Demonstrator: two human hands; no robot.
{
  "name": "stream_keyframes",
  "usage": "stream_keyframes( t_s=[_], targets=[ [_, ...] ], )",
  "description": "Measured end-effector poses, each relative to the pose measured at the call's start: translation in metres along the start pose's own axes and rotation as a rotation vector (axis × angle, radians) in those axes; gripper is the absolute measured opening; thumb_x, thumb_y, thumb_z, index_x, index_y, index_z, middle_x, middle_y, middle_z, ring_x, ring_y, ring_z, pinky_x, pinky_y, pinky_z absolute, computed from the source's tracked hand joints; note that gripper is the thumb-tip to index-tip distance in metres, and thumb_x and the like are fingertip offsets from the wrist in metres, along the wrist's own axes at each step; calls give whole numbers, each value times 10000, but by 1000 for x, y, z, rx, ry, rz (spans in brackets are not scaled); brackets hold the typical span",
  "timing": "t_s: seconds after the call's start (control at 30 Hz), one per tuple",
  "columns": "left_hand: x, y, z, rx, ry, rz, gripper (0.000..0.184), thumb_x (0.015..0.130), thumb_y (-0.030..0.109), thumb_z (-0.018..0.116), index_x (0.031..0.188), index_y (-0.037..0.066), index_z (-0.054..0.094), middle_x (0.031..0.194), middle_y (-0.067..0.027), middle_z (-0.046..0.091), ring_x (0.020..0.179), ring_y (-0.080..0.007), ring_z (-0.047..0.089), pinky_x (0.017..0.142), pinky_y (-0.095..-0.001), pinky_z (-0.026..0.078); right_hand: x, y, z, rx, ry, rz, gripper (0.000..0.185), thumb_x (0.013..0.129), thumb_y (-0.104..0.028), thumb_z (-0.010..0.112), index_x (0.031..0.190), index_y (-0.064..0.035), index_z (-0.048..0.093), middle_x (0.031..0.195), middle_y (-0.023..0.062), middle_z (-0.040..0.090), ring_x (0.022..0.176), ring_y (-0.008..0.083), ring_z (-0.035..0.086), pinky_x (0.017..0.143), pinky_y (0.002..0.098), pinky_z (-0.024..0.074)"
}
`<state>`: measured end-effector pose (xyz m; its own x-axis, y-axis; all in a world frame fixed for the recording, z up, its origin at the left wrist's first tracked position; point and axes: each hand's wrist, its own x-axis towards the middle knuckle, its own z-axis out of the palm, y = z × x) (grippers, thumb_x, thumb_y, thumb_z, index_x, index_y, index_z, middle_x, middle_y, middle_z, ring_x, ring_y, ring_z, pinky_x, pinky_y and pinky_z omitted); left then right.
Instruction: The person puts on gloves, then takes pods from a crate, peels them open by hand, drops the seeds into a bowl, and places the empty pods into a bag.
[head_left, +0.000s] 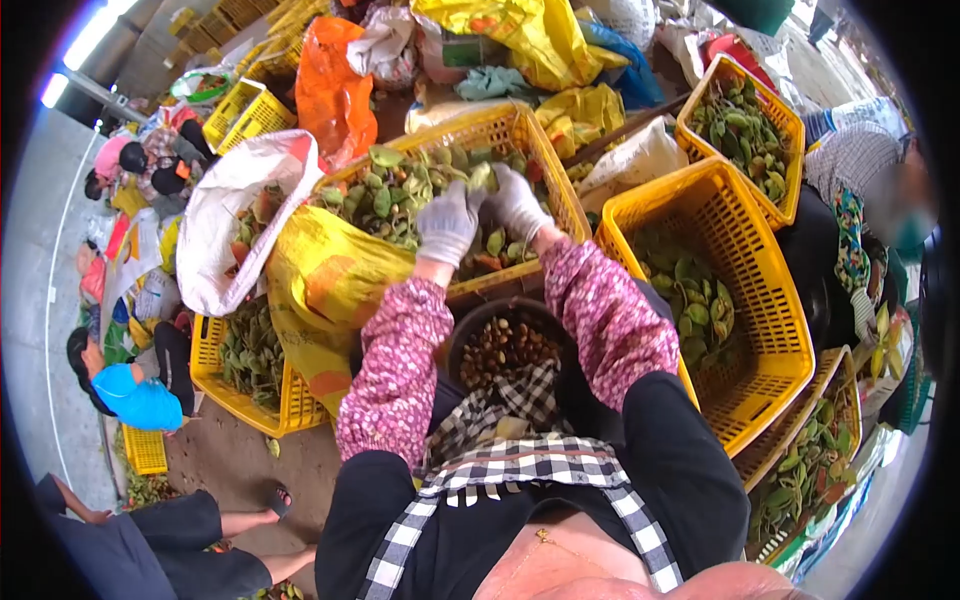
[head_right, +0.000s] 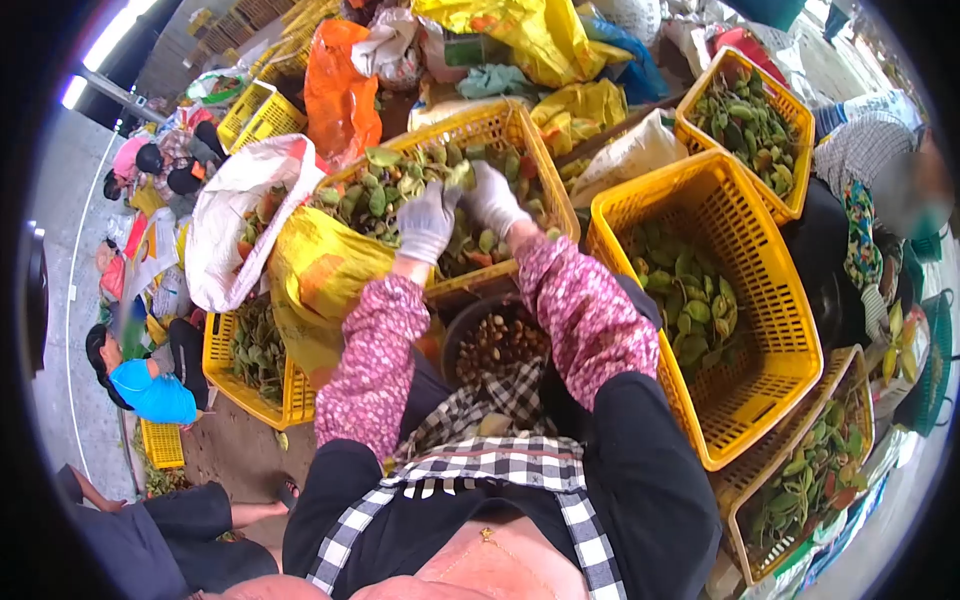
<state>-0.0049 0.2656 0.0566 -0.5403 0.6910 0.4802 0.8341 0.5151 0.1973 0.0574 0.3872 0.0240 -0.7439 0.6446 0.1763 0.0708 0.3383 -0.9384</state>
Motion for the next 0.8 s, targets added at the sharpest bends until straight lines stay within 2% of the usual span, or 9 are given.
stream_keyframes(
  t_s=[0.13,0.27,0.3,0.33,0.43,0.53,0.63,0.67,0.8],
  targets=[
    [23,18,-24,36,10,180,405,907,484,501,768,105,528,515,-134,558,494,-309,607,433,-410,460,15,-26,-48,-180,-45,-36,272,745,-162,680,966,-10,637,954,229,651,884,355,640,781,361,500],
    [27,31,-23,76,55,371,427,873,498,537,735,94,542,554,-95,590,484,-261,614,427,-386,474,6,-15,-63,32,158,-446,367,780,-17,599,1147,-35,612,881,129,679,767,230,658,680,298,505],
    [31,25,-28,-9,17,331,433,875,501,532,746,89,554,557,-100,593,488,-260,618,434,-384,479,-14,-36,-78,307,-17,107,332,818,-26,563,1143,-57,622,791,32,639,602,114,577,558,229,468],
    [34,10,-35,-94,-26,289,440,878,505,526,756,83,566,561,-106,595,493,-258,621,440,-381,484,-26,-35,-83,579,57,192,269,841,-47,543,1093,-57,638,732,-42,560,536,29,474,488,182,408],
    [29,-60,-35,-209,109,-108,585,942,580,357,823,65,606,593,-111,626,501,-280,622,505,-375,525,-69,-30,-83,205,-70,102,220,853,-70,595,1070,-38,600,638,19,554,464,72,479,431,224,396],
    [8,-80,-46,-777,200,-465,516,952,466,481,999,-31,611,668,-88,616,543,-145,598,481,-284,467,-129,21,-39,-409,-477,58,335,799,-157,660,1102,-36,586,874,180,646,829,320,651,752,355,524],
    [-6,-98,-33,-1132,229,-710,442,955,408,517,1004,-23,606,710,-29,572,556,-94,532,497,-236,436,-138,17,-20,-574,-694,222,563,789,-266,680,1262,-52,462,1224,256,513,1152,366,508,954,432,417],
    [-11,-103,-25,-1233,274,-762,435,955,403,519,1019,-19,602,732,-22,568,582,-88,530,510,-228,434,-122,18,-28,-510,-664,11,431,802,-244,659,1173,-55,546,1089,253,588,1033,390,571,870,428,467],
    [-27,-121,7,-1466,310,-810,431,953,400,526,1082,-8,579,844,-14,563,706,-77,521,578,-205,439,-27,42,-26,-446,-238,231,175,821,-152,608,960,-56,653,820,139,675,782,377,640,660,407,518]
  ],
)
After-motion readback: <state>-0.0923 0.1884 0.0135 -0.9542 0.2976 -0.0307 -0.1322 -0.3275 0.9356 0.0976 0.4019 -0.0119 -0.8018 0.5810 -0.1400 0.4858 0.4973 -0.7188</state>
